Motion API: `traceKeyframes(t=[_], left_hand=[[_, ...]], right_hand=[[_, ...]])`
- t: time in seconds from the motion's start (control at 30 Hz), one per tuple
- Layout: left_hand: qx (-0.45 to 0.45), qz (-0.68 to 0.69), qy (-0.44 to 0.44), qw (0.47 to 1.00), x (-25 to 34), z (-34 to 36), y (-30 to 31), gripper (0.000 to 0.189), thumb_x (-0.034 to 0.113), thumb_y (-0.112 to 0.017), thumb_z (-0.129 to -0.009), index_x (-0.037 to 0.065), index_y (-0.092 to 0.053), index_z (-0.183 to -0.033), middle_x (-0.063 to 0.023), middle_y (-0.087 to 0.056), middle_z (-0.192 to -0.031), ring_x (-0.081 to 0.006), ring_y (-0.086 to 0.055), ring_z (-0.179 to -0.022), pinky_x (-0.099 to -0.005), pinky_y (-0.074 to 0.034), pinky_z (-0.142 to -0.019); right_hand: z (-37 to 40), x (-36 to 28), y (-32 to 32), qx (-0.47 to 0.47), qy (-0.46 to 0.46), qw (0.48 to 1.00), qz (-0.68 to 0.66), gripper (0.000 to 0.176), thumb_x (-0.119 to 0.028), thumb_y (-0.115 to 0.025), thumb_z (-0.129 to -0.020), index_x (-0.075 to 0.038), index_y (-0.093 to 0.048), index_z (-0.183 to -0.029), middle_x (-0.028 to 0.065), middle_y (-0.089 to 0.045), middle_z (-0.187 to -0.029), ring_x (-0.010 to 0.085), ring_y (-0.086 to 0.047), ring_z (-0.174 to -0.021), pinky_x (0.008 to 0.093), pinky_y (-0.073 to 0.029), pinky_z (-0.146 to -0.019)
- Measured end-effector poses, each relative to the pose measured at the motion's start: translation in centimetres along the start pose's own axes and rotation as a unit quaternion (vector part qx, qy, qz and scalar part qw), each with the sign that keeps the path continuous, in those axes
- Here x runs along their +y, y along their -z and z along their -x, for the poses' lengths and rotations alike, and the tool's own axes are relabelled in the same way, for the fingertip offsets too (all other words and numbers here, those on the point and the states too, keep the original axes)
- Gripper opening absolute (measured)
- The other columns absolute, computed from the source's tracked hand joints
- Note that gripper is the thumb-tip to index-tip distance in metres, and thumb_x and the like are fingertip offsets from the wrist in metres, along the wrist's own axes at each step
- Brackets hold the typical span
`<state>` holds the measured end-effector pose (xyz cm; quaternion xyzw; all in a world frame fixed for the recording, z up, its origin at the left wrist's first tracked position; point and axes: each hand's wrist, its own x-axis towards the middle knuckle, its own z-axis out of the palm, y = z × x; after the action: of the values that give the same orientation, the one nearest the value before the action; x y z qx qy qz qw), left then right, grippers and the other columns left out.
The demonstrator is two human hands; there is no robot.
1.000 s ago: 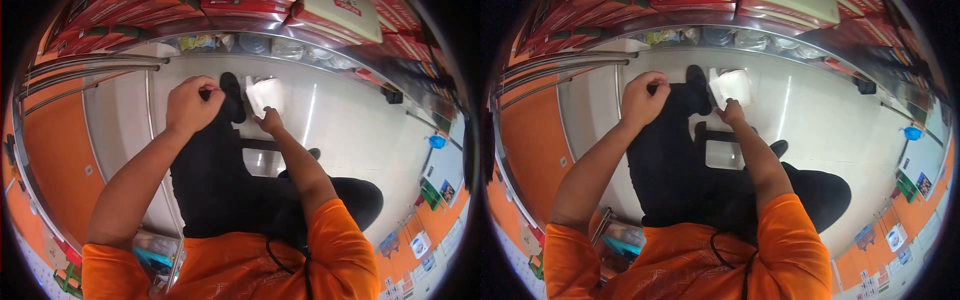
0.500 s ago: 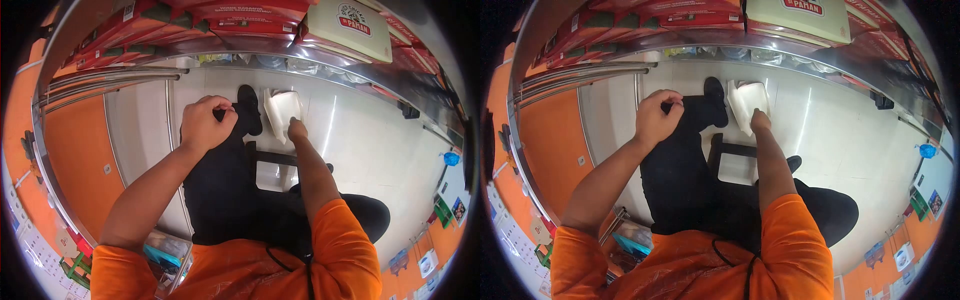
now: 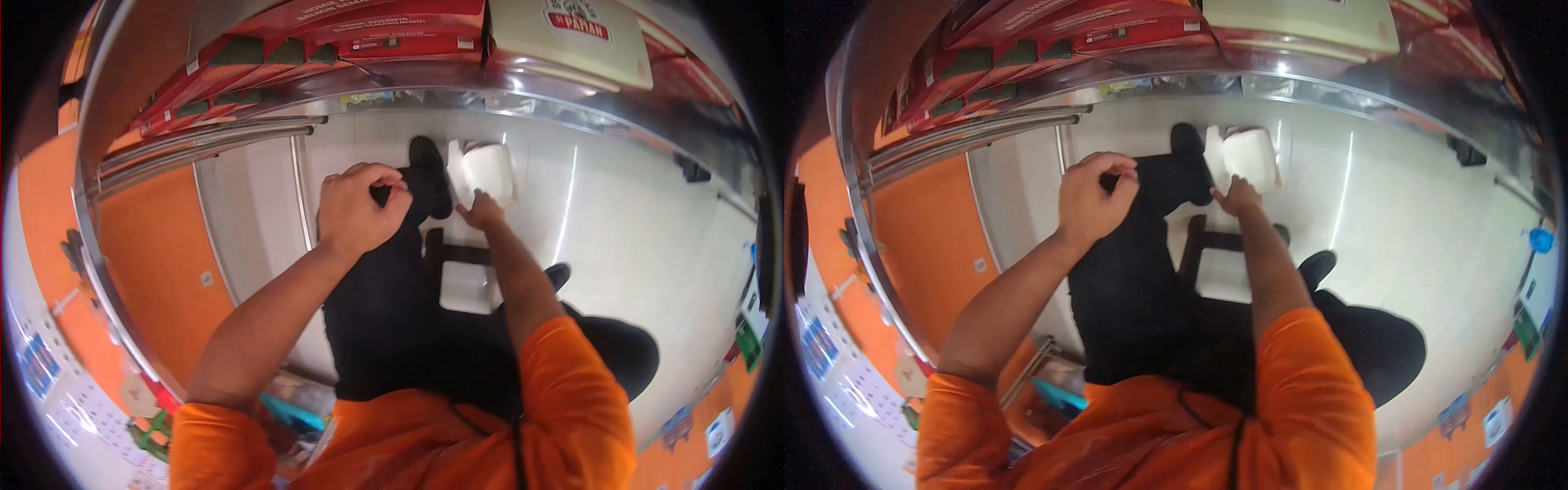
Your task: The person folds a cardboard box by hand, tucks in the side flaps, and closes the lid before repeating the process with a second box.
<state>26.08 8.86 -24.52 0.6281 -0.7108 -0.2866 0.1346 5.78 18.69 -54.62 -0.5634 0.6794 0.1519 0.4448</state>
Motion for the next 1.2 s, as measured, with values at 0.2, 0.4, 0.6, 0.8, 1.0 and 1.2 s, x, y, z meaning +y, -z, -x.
traceKeyframes(t=[0.2, 0.4, 0.6, 0.8, 1.0, 1.2], left_hand=[[-0.022, -0.01, 0.032, 0.999, 1.0, -0.7, 0.0, 0.013, 0.026, -0.071, -0.078, 0.015, -0.073, -0.085, -0.0003, -0.073, -0.086, -0.0186, -0.071, -0.082, -0.0403, -0.046, -0.088], [-0.003, 0.014, 0.003, 1.0, 2.5, -0.8, -1.1, 0.016, 0.022, -0.069, -0.08, 0.009, -0.074, -0.088, -0.0085, -0.073, -0.088, -0.0234, -0.072, -0.082, -0.0362, -0.054, -0.079], [-0.061, -0.08, -0.037, 0.994, 6.1, -0.6, -3.1, 0.034, 0.037, -0.067, -0.084, 0.012, -0.072, -0.106, -0.0077, -0.072, -0.106, -0.0282, -0.068, -0.103, -0.0399, -0.049, -0.095], [-0.051, 0.033, -0.192, 0.979, 10.8, 2.0, -8.1, 0.073, 0.043, -0.073, -0.085, 0.0, -0.05, -0.139, -0.0219, -0.058, -0.135, -0.0379, -0.055, -0.127, -0.0449, -0.041, -0.112], [-0.131, 0.345, -0.003, 0.93, 14.1, 8.7, -9.6, 0.097, 0.034, -0.079, -0.089, -0.004, -0.019, -0.154, -0.0222, -0.048, -0.146, -0.0262, -0.051, -0.132, -0.0359, -0.041, -0.11], [-0.19, 0.391, 0.013, 0.901, 16.0, 14.7, -5.1, 0.109, 0.049, -0.078, -0.085, -0.001, -0.014, -0.158, -0.0235, -0.037, -0.154, -0.031, -0.04, -0.142, -0.0394, -0.035, -0.115]], right_hand=[[-2.9, 1.3, -0.9, -0.036, -0.023, 0.999, 0.004, 0.031, -0.018, -0.058, -0.094, -0.005, -0.061, -0.123, 0.0194, -0.061, -0.133, 0.0363, -0.059, -0.125, 0.0475, -0.049, -0.104], [-0.2, 6.1, 2.7, 0.11, 0.042, 0.986, -0.12, 0.023, -0.017, -0.057, -0.088, 0.001, -0.066, -0.098, 0.0257, -0.069, -0.107, 0.044, -0.065, -0.103, 0.0493, -0.053, -0.09], [11.7, 9.6, 13.1, 0.161, 0.097, 0.938, -0.292, 0.029, -0.02, -0.068, -0.086, 0.003, -0.07, -0.103, 0.0206, -0.072, -0.088, 0.0302, -0.07, -0.08, 0.0403, -0.055, -0.079], [27.5, 8.3, 19.9, 0.224, 0.148, 0.828, -0.493, 0.028, -0.014, -0.071, -0.091, 0.004, -0.07, -0.113, 0.0155, -0.075, -0.099, 0.0209, -0.07, -0.088, 0.034, -0.054, -0.084], [39.3, 6.1, 22.0, 0.255, 0.184, 0.763, -0.565, 0.032, -0.011, -0.074, -0.091, 0.006, -0.067, -0.117, 0.012, -0.075, -0.104, 0.0152, -0.069, -0.092, 0.0307, -0.055, -0.083], [43.9, 3.8, 20.7, 0.247, 0.291, 0.805, -0.453, 0.032, -0.02, -0.078, -0.088, 0.004, -0.068, -0.107, 0.0145, -0.074, -0.094, 0.0182, -0.07, -0.084, 0.0332, -0.054, -0.078]])
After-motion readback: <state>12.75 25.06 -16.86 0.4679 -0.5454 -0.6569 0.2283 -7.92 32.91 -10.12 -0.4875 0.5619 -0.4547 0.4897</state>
